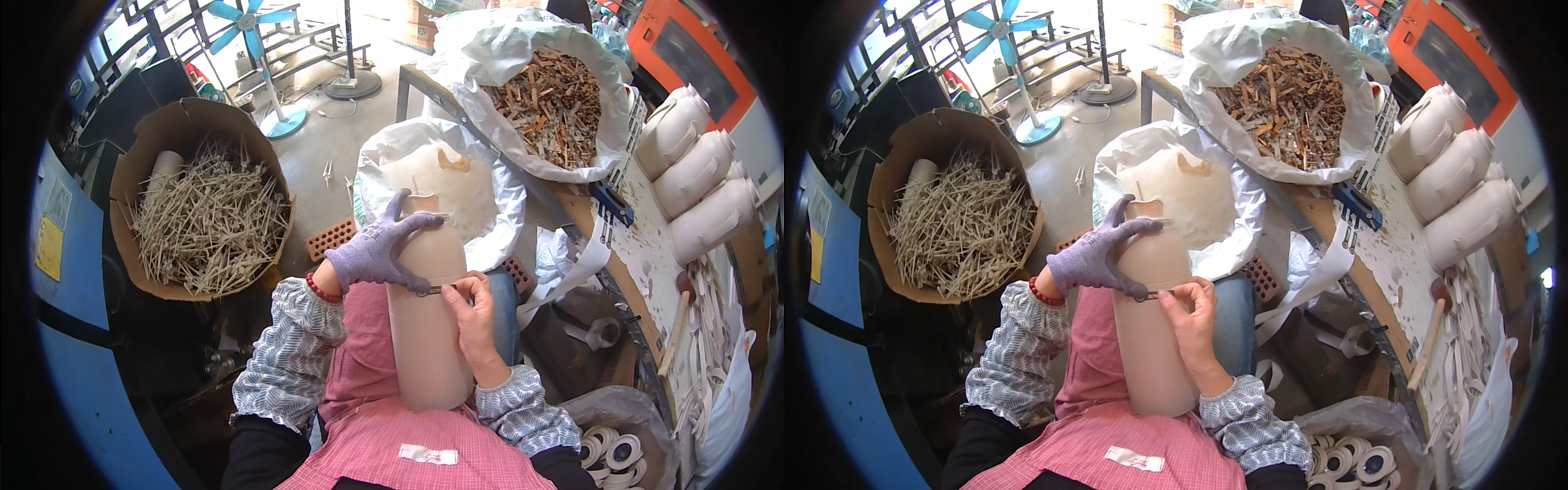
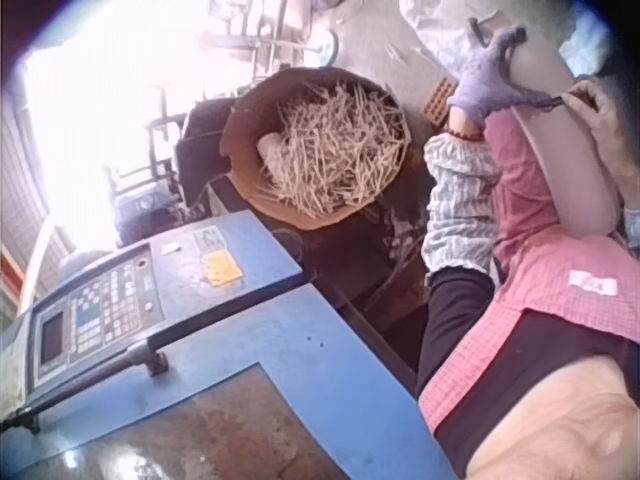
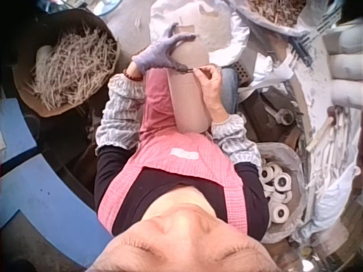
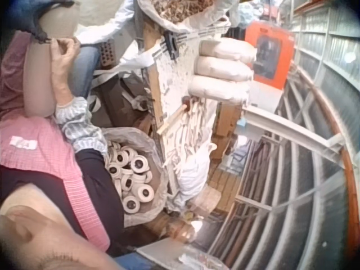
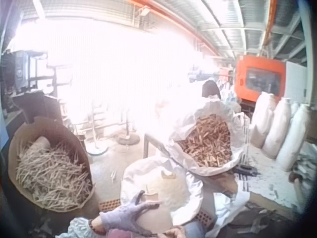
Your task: The person assembles white thermal flasks by attaching handles, inserting wooden stoppers, and applying labels. They handle each flask one at a time, placing completed units aside on the table.
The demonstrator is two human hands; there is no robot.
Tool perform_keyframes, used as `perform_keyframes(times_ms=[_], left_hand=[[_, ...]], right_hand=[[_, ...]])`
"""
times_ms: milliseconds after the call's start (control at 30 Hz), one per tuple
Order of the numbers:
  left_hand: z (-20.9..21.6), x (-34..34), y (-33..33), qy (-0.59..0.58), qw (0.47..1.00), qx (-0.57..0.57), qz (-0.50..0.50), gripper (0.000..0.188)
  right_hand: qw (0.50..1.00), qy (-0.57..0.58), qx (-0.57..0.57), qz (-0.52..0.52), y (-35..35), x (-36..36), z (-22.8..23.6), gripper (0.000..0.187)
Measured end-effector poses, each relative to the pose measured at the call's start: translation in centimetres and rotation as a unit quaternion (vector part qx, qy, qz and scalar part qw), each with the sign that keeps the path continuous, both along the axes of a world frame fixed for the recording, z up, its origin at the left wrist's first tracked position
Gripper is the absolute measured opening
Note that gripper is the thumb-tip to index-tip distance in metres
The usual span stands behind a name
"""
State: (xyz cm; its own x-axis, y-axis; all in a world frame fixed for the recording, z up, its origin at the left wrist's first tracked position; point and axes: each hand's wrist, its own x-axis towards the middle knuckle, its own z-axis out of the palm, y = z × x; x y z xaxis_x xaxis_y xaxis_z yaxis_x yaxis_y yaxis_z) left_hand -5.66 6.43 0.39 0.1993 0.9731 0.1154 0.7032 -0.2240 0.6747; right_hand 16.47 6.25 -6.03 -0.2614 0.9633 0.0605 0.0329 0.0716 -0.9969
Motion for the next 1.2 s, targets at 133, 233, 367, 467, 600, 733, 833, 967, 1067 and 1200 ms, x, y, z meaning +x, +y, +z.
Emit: perform_keyframes(times_ms=[133,233,367,467,600,733,833,967,1067,1200], left_hand=[[1.1,1.3,0.7,0.043,0.999,-0.016,-0.009,0.1],[2.1,2.5,1.2,0.03,0.999,-0.031,-0.02,0.095],[2.6,3.9,1.4,-0.013,0.999,0.028,0.023,0.085],[3.7,4.4,0.4,-0.375,0.926,-0.029,0.041,0.067],[6.1,2.7,-2.2,-0.475,0.879,0.049,-0.001,0.04],[11.4,-1.1,-6.6,-0.39,0.911,0.123,0.047,0.049],[15.4,-2.5,-10.0,-0.163,0.954,0.165,0.191,0.045],[14.4,-5.3,-11.7,-0.115,0.922,0.235,0.286,0.019],[13.7,-7.0,-13.8,0.069,0.92,0.25,0.294,0.009],[11.4,-8.2,-18.3,-0.015,0.906,0.165,0.39,0.013]], right_hand=[[0.992,-0.088,0.087,-0.035,0.2,0.5,-0.6,0.03],[0.993,-0.077,0.078,-0.047,-0.2,1.7,-0.5,0.029],[0.987,0.141,-0.055,-0.06,0.3,2.7,-0.8,0.021],[0.964,0.169,-0.207,-0.012,5.3,4.7,-6.0,0.025],[0.943,0.21,-0.227,0.123,5.3,2.1,-1.1,0.025],[0.914,0.262,-0.193,0.244,5.3,-0.2,1.5,0.027],[0.946,0.246,-0.068,0.2,2.7,-2.0,6.2,0.031],[0.937,0.215,0.038,0.272,0.2,-3.4,6.9,0.037],[0.9,0.209,0.083,0.372,3.6,-4.3,5.5,0.02],[0.982,-0.095,0.087,0.14,14.4,-5.9,-4.3,0.019]])
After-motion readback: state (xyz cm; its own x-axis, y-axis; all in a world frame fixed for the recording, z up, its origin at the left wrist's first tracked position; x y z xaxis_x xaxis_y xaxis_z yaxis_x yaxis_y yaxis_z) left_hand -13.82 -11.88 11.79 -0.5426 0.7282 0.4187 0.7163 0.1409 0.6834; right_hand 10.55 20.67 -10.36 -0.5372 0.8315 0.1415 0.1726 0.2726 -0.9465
